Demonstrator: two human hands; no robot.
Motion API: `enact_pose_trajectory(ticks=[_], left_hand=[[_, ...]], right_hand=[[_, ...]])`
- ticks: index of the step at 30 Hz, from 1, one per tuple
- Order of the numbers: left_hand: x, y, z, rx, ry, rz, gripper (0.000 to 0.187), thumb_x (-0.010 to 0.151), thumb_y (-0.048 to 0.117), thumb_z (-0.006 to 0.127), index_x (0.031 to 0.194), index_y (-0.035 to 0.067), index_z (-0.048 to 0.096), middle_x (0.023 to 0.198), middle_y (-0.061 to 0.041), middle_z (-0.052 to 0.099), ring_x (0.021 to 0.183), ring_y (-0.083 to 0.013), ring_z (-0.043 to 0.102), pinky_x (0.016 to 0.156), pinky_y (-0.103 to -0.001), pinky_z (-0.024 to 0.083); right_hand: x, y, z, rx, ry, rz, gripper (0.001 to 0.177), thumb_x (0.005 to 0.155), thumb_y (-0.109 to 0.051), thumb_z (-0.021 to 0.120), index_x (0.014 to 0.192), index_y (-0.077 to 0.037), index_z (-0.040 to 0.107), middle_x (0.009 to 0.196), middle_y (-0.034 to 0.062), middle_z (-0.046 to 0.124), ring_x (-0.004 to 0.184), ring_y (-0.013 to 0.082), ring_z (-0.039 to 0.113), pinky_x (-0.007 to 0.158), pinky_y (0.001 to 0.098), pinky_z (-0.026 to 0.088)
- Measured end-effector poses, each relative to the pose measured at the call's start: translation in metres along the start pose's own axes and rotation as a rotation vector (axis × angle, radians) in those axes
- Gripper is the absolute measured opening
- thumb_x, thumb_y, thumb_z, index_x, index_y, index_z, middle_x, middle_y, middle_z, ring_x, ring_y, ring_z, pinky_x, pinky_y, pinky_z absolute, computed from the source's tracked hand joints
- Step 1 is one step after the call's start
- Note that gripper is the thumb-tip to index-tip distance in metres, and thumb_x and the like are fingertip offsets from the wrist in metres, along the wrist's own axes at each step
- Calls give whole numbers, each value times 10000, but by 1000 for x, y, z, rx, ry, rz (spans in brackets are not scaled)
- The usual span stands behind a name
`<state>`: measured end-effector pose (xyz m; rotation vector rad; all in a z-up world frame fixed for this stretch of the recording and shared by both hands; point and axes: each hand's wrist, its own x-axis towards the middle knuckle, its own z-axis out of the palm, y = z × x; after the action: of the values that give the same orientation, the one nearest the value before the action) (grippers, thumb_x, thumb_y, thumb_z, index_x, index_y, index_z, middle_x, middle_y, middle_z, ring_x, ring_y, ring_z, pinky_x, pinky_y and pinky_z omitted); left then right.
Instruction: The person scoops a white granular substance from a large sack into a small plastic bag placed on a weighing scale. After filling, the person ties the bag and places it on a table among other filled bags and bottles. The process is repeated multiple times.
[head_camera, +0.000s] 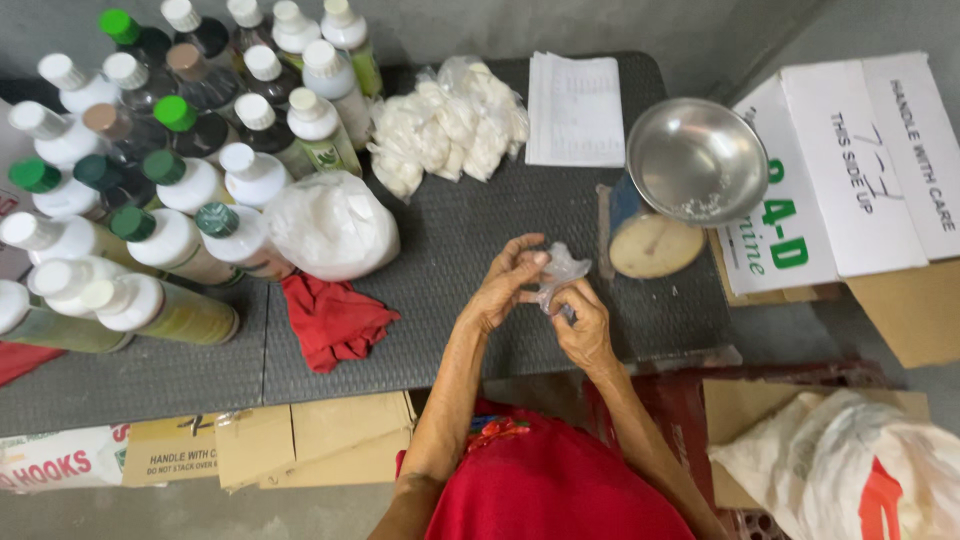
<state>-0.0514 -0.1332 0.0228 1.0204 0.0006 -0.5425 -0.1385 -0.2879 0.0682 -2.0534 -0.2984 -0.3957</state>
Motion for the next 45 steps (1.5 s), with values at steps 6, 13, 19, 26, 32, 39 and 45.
enact_pose_trajectory(ticks=[6, 13, 19, 26, 32, 39, 45], left_hand=[[-7, -71, 26, 162, 53, -140, 251, 997, 228, 640, 1146, 31, 682, 956, -74, 722, 798, -157, 687, 680, -320, 619], [-26, -117, 42, -349, 149, 206, 147, 1040, 203, 621, 1049, 57, 641, 882, -57, 704, 725, -136, 677, 614, -280, 573], [-80, -147, 86, -421, 154, 258, 126, 960, 84, 674, 1079, 58, 644, 885, -19, 679, 746, -109, 657, 692, -292, 606], [-129, -166, 115, -326, 207, 202, 128, 960, 137, 709, 1038, 55, 649, 873, -13, 699, 725, -93, 648, 646, -254, 564], [-154, -172, 103, 365, -38, -44, 128, 981, 189, 729, 1035, 74, 749, 728, 41, 617, 537, -59, 441, 464, -249, 360], [-154, -216, 101, 511, -33, 167, 207, 1072, 178, 645, 1118, -13, 711, 941, -124, 725, 785, -170, 587, 711, -348, 474], [-145, -194, 110, -600, -50, -103, 314, 1000, 191, 403, 1076, -34, 608, 1073, -181, 720, 966, -270, 726, 895, -440, 606]], right_hand=[[-52, 16, -24, -9, -8, -8, 143, 795, 95, 603, 876, -22, 586, 935, 113, 599, 862, 232, 644, 758, 340, 527], [-143, 47, -71, -52, 103, 266, 196, 857, 5, 696, 1044, -26, 647, 971, 91, 680, 889, 208, 673, 773, 331, 529], [-205, 68, -88, 489, -45, 562, 365, 845, -76, 750, 1178, -77, 600, 1086, 26, 660, 981, 173, 639, 798, 322, 561], [-247, 75, -75, 1086, -70, 891, 204, 1012, -197, 673, 1112, -52, 571, 1109, 90, 639, 1030, 266, 633, 847, 528, 579], [-233, 92, -121, 1345, 379, 1184, 260, 980, -232, 527, 1188, -92, 600, 1205, 148, 642, 1193, 309, 620, 937, 586, 563], [-247, 127, -169, 1462, 259, 930, 281, 979, -271, 557, 1145, -54, 623, 1111, 116, 692, 1046, 253, 666, 898, 439, 569], [-276, 87, -176, 857, 2, 556, 255, 982, -155, 727, 1180, -43, 612, 1051, 59, 641, 1009, 187, 615, 907, 338, 521]])
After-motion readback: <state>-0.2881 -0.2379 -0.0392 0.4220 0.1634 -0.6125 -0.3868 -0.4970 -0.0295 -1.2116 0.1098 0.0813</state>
